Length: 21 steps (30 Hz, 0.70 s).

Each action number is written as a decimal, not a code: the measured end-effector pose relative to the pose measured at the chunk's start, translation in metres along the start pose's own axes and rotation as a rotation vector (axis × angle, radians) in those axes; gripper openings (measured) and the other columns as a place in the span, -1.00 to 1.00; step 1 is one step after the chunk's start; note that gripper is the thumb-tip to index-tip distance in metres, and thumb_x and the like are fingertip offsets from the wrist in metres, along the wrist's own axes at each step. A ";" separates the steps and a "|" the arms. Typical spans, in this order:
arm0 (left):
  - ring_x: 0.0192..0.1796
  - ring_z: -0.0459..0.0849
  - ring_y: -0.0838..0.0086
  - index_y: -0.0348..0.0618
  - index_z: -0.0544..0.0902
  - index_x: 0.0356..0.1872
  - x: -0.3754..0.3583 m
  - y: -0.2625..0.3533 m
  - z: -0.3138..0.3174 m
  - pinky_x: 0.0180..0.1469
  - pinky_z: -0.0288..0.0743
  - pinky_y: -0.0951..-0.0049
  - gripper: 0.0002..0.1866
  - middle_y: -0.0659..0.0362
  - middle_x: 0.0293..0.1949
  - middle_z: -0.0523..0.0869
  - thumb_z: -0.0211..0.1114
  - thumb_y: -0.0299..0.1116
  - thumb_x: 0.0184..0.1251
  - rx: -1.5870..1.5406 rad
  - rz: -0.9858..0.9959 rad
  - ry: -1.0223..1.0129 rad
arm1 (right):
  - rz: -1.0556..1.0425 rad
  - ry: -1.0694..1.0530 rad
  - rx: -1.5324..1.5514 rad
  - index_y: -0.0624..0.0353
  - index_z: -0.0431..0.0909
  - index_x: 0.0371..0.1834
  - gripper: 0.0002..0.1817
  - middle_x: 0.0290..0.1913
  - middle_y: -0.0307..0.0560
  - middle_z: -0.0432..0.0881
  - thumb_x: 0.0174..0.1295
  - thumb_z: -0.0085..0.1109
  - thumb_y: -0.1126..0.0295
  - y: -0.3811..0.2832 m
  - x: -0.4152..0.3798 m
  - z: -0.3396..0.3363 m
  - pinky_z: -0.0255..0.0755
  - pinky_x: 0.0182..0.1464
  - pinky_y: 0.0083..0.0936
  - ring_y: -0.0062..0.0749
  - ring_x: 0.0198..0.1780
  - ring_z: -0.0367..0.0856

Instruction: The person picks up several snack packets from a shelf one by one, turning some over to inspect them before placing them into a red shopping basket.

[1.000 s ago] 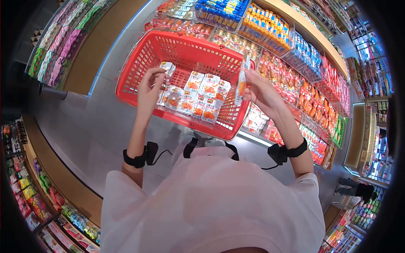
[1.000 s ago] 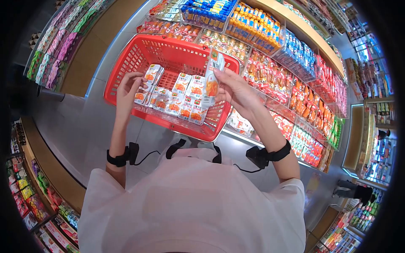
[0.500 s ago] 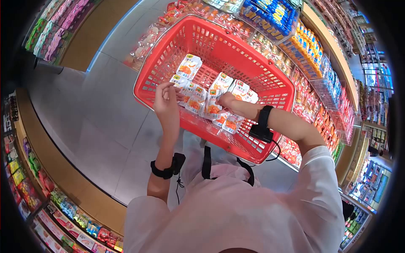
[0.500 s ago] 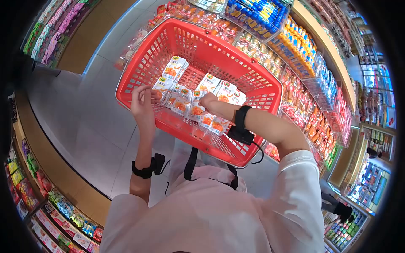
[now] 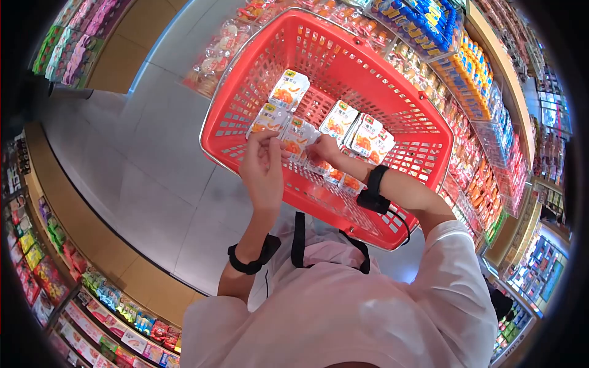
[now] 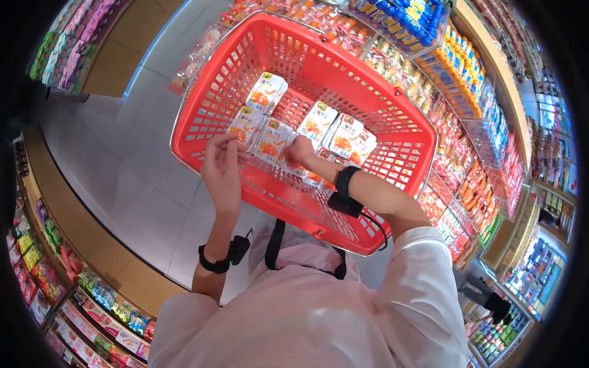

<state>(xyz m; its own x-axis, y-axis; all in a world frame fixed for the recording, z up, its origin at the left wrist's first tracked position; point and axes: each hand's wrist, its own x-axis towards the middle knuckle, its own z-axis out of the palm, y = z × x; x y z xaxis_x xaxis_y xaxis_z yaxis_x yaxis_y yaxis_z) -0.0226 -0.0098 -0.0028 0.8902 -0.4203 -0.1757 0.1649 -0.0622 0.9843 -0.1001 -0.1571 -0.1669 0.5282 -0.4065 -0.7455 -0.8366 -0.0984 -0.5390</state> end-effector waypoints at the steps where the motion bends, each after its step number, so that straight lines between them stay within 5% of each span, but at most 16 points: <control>1: -0.44 0.55 0.61 -0.31 0.44 -0.20 0.000 0.000 0.001 -0.38 0.46 0.63 -0.89 0.15 -0.42 0.56 0.01 -0.50 0.33 0.003 -0.002 0.002 | -0.169 0.123 -0.141 0.36 0.49 -0.46 -0.83 -0.50 0.03 0.61 0.04 0.17 0.43 0.010 0.011 0.005 0.52 -0.30 -0.41 -0.16 -0.38 0.62; 3: -0.44 0.55 0.61 -0.30 0.44 -0.19 0.000 -0.001 0.002 -0.38 0.45 0.64 -0.89 0.15 -0.42 0.56 0.01 -0.50 0.33 -0.002 -0.004 -0.001 | -0.407 0.299 -0.259 0.35 0.42 -0.34 -0.82 -0.41 0.16 0.56 -0.03 0.09 0.51 0.004 0.006 0.002 0.45 -0.24 -0.19 0.12 -0.29 0.53; 6: -0.44 0.55 0.62 -0.30 0.45 -0.19 0.000 -0.003 0.000 -0.39 0.45 0.64 -0.89 0.14 -0.42 0.57 0.02 -0.51 0.33 -0.007 0.001 -0.008 | -0.656 0.514 -0.480 0.35 0.37 -0.23 -0.73 -0.31 0.18 0.52 -0.07 0.05 0.56 0.012 0.024 0.001 0.44 -0.20 -0.21 0.06 -0.16 0.50; 7: -0.44 0.54 0.62 -0.30 0.45 -0.19 0.001 -0.003 0.001 -0.38 0.45 0.64 -0.89 0.14 -0.42 0.57 0.01 -0.51 0.33 0.000 0.002 -0.005 | -0.511 0.325 -0.451 0.38 0.36 -0.22 -0.68 -0.25 0.18 0.48 -0.14 0.05 0.60 0.013 0.029 -0.002 0.43 -0.14 -0.25 0.03 -0.08 0.44; 14: -0.44 0.53 0.63 -0.30 0.45 -0.18 -0.001 -0.001 0.002 -0.37 0.44 0.65 -0.88 0.15 -0.42 0.57 0.01 -0.51 0.33 0.006 0.003 -0.013 | -0.725 0.494 -0.577 0.30 0.43 -0.40 -0.86 -0.36 0.11 0.52 -0.08 -0.02 0.62 0.024 0.043 -0.005 0.39 -0.14 -0.24 0.02 -0.11 0.43; 21: -0.43 0.56 0.61 -0.33 0.46 -0.20 0.000 0.002 0.004 -0.35 0.48 0.65 -0.88 0.14 -0.41 0.56 0.03 -0.52 0.32 0.015 -0.001 -0.007 | -0.523 0.229 -0.244 0.32 0.49 -0.48 -0.91 -0.48 0.09 0.57 -0.09 0.09 0.54 0.025 0.053 -0.019 0.44 -0.24 -0.31 -0.08 -0.32 0.57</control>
<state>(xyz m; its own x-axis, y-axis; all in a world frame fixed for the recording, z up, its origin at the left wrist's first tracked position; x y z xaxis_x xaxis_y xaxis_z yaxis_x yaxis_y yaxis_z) -0.0243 -0.0134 -0.0008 0.8870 -0.4267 -0.1766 0.1592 -0.0763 0.9843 -0.0956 -0.1984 -0.2128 0.8550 -0.4304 -0.2893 -0.4990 -0.5307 -0.6851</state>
